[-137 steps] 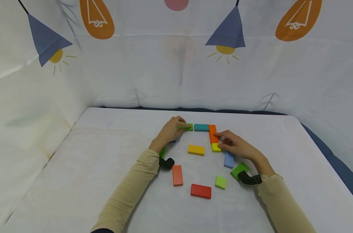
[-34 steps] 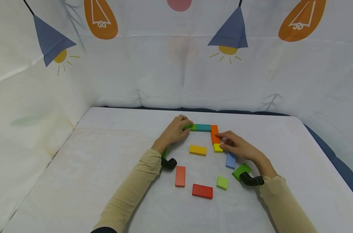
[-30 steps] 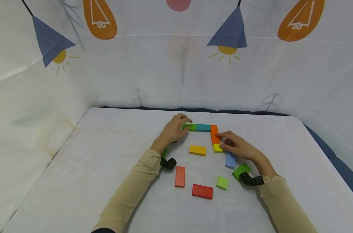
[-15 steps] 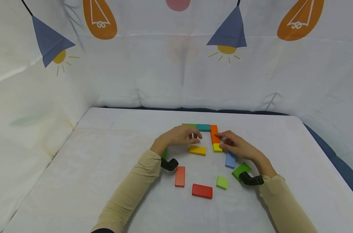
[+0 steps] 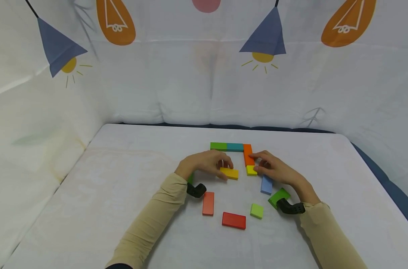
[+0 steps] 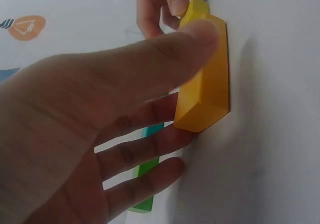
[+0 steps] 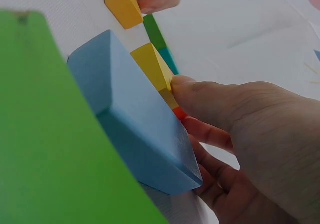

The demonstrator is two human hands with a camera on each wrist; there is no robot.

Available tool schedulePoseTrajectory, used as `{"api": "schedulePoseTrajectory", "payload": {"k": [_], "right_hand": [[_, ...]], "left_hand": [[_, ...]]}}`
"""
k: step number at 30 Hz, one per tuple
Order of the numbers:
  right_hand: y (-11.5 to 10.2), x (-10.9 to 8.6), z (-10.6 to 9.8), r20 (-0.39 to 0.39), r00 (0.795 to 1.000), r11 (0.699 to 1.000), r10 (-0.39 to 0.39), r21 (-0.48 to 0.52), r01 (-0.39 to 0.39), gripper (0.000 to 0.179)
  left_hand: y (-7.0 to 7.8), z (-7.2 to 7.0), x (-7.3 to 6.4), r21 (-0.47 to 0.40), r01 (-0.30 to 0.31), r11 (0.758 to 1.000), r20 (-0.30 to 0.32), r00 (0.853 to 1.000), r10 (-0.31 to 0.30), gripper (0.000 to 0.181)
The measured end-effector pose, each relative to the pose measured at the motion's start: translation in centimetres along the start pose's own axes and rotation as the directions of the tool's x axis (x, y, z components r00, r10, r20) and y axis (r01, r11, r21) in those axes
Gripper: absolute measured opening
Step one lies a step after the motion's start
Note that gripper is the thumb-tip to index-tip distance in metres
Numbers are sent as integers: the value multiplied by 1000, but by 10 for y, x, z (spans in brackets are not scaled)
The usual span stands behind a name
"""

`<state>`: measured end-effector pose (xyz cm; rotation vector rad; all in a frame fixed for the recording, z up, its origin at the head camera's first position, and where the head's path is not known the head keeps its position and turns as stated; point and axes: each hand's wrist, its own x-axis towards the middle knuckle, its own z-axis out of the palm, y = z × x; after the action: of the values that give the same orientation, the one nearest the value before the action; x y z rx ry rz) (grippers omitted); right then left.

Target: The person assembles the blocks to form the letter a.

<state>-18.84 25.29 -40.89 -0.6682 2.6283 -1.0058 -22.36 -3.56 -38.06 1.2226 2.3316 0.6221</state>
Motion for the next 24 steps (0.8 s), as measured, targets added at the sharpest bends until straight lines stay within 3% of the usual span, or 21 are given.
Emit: {"api": "schedulePoseTrajectory", "payload": {"k": [9,24], "right_hand": [[-2,1,-2,13,1000,1000,6,14,-6,47],[-1,2,-1,8,1000,1000,-3,9,3,47]], "left_hand": [[-1,-1,0,13,-20,1000,26,999,20,37],[-2,4,6,39,-18,999,-19,1000,19,36]]}}
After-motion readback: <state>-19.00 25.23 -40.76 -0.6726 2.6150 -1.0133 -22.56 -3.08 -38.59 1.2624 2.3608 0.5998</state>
